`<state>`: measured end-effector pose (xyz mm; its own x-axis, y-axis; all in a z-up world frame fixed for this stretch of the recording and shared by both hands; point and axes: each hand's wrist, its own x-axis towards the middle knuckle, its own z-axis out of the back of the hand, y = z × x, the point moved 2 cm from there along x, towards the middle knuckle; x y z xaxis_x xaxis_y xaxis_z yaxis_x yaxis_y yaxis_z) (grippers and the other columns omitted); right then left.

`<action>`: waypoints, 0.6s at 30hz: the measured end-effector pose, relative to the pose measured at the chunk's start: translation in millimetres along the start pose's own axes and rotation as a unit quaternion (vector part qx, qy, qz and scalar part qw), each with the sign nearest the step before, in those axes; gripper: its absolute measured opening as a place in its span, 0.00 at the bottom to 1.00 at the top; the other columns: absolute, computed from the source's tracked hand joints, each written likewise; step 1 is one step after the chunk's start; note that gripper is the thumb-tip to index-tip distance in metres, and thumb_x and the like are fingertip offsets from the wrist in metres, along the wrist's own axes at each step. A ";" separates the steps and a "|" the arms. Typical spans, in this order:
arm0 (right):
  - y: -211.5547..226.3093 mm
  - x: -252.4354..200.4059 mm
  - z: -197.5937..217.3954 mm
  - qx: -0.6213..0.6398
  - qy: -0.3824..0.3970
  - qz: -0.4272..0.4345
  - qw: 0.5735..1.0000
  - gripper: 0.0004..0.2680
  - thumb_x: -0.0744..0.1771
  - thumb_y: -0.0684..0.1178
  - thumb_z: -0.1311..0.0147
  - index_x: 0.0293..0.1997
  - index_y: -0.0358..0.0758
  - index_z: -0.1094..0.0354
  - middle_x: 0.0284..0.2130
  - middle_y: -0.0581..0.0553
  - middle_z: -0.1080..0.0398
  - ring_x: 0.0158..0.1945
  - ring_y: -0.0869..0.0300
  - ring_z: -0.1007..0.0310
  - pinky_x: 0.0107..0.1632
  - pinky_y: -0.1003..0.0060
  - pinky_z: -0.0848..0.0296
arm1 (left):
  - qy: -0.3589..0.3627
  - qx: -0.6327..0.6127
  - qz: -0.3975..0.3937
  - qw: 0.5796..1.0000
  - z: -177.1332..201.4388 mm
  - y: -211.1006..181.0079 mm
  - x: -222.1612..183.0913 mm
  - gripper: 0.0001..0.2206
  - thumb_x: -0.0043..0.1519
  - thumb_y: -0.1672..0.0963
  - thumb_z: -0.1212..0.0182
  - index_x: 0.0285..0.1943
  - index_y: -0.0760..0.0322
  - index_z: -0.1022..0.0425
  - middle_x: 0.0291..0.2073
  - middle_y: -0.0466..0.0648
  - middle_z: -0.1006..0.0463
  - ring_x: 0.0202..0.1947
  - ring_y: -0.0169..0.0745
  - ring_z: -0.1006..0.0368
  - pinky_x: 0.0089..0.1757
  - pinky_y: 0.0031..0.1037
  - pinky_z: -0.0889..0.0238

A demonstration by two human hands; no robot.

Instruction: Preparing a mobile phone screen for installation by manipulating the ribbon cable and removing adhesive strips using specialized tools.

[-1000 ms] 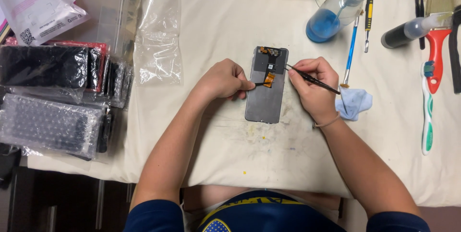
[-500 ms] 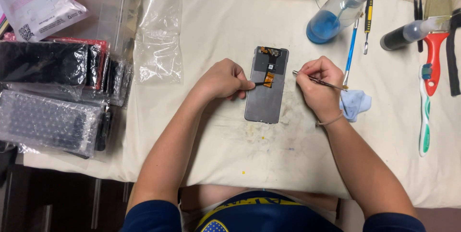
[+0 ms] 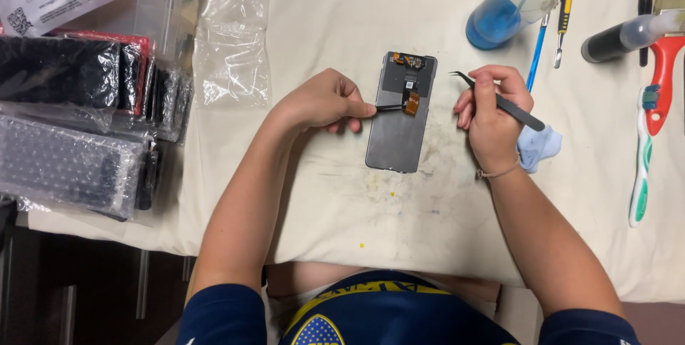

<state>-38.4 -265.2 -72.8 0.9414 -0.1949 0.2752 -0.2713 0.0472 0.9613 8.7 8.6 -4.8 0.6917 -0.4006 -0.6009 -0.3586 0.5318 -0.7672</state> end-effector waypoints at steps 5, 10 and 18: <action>13.3 -5.5 -0.9 -0.027 -0.015 0.022 0.999 0.14 0.76 0.49 0.57 0.48 0.24 0.31 0.13 0.36 0.37 0.12 0.60 0.38 0.18 0.73 0.38 | 0.000 -0.060 -0.026 0.998 7.6 6.8 2.7 0.08 0.57 0.57 0.33 0.30 0.70 0.21 0.16 0.51 0.23 0.10 0.31 0.37 0.17 0.18 0.45; 13.1 -1.7 -4.7 -0.023 -0.015 0.027 0.999 0.07 0.75 0.41 0.51 0.48 0.24 0.30 0.15 0.36 0.35 0.15 0.58 0.35 0.21 0.72 0.35 | -0.058 -0.102 -0.081 0.990 6.6 9.7 12.2 0.08 0.58 0.57 0.33 0.32 0.71 0.21 0.17 0.51 0.23 0.09 0.32 0.37 0.18 0.18 0.44; 16.8 -1.5 -4.6 0.190 0.142 -0.029 0.971 0.33 0.62 0.52 0.53 0.79 0.41 0.59 0.73 0.27 0.46 0.64 0.39 0.31 0.57 0.50 0.21 | -0.350 0.174 -0.356 0.849 6.9 25.3 34.8 0.09 0.67 0.53 0.35 0.55 0.49 0.19 0.33 0.43 0.16 0.32 0.38 0.20 0.37 0.25 0.25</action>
<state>-43.4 -259.6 -57.0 0.9599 0.0941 0.2640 -0.2197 -0.3321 0.9173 28.0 13.2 -43.6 0.9018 -0.2367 0.3616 0.4299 0.5773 -0.6942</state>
